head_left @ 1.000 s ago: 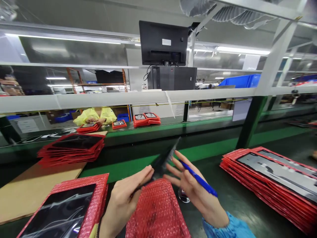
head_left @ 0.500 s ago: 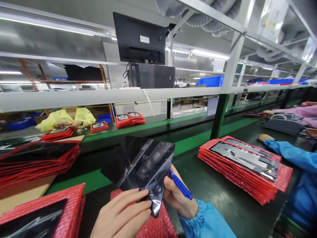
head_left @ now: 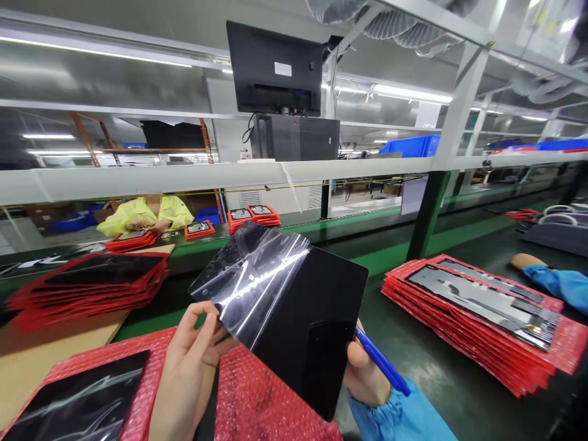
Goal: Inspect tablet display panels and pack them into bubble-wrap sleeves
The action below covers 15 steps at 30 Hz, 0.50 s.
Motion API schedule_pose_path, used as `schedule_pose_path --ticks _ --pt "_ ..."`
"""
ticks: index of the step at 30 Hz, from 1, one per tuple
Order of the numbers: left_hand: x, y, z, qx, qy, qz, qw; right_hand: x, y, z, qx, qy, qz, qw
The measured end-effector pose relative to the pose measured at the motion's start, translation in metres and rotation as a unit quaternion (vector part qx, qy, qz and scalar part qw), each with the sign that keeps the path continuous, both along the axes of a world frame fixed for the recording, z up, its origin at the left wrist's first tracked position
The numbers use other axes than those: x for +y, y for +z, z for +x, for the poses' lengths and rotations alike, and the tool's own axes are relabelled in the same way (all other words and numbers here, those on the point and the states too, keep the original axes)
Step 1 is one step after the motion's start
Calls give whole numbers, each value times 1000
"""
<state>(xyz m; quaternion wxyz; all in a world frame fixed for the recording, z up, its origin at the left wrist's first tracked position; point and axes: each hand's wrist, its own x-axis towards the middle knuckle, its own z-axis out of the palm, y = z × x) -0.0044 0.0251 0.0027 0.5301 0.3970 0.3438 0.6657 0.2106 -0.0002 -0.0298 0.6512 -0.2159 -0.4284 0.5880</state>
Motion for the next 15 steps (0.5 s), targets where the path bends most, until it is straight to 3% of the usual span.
schedule_pose_path --ticks 2,7,12,15 --pt "-1 1 5 -105 7 -13 994 0 -3 -3 2 6 -10 1000" --pt "-6 6 6 -239 161 -18 957 -2 -1 -21 1 77 -20 997" --pt "-9 13 -5 -243 180 34 952 3 4 -41 -24 232 41 972" --pt "-7 12 -12 -189 205 42 959 1 5 -46 -32 258 48 964"
